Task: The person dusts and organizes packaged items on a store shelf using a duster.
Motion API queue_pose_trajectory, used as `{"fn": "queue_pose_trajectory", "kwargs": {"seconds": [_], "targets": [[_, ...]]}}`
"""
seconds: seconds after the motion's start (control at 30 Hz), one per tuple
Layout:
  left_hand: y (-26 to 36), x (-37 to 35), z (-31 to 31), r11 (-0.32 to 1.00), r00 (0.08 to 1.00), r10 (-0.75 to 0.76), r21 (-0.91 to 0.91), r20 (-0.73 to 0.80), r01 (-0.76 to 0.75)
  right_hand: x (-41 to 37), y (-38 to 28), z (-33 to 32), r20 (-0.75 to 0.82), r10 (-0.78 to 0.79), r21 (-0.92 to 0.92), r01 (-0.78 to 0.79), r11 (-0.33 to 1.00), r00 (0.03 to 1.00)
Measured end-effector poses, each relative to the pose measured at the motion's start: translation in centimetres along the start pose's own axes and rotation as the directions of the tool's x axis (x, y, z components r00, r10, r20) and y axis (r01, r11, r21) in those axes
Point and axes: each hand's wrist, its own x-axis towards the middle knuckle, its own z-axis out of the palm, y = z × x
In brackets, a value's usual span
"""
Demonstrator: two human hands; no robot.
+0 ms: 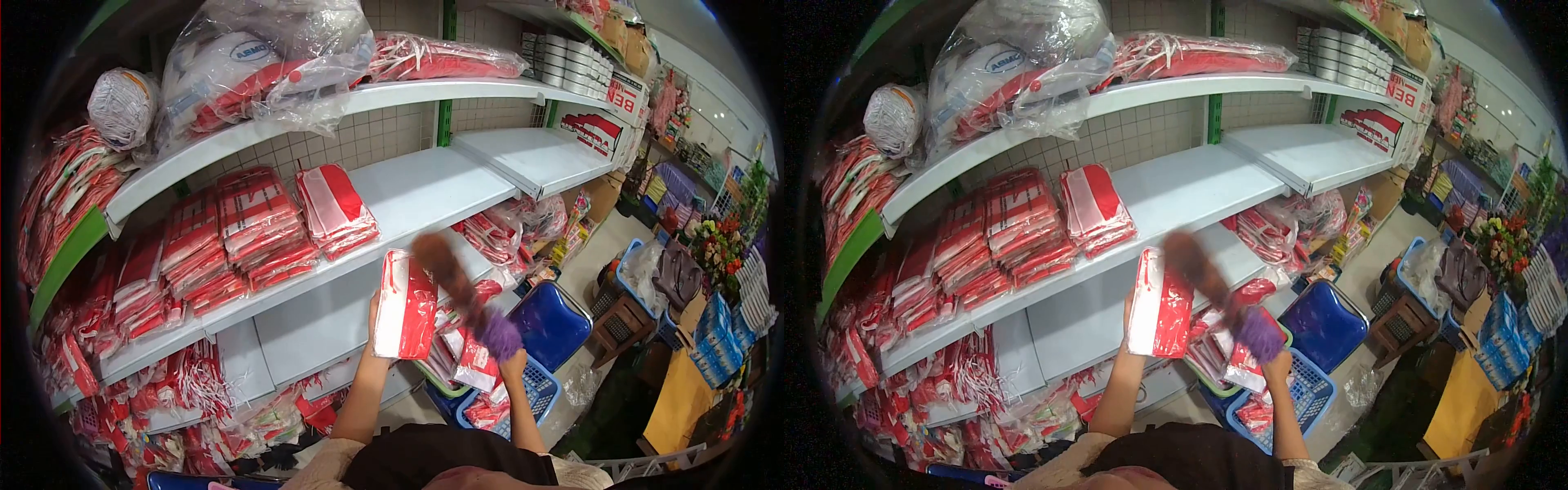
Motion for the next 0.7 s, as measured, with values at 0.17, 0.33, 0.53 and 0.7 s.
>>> {"fn": "queue_pose_trajectory", "kwargs": {"seconds": [0.17, 0.33, 0.53, 0.7], "targets": [[-0.4, -0.1, -1.2, 0.996, 1.0, -0.017, -0.088, -0.024, 0.015, 1.3, 0.2, -1.0, 0.291, -0.23, -0.216, 0.297, 0.93, 0.929], [0.1, -0.9, 0.5, 0.977, 0.987, -0.157, -0.138, 0.041, 0.161, 2.5, -1.1, 0.0, 0.125, 0.038, -0.259, -0.004, 0.966, 0.991], [1.1, -0.9, 0.6, 0.962, 0.987, -0.106, -0.237, 0.12, 0.132, 6.5, -4.1, 0.3, 0.063, 0.167, -0.303, -0.14, 0.943, 0.984], [2.0, -1.4, 1.0, 0.969, 0.989, -0.035, -0.236, 0.144, 0.068, 12.2, -10.8, 0.2, 0.057, 0.183, -0.197, -0.169, 0.966, 0.981]]}}
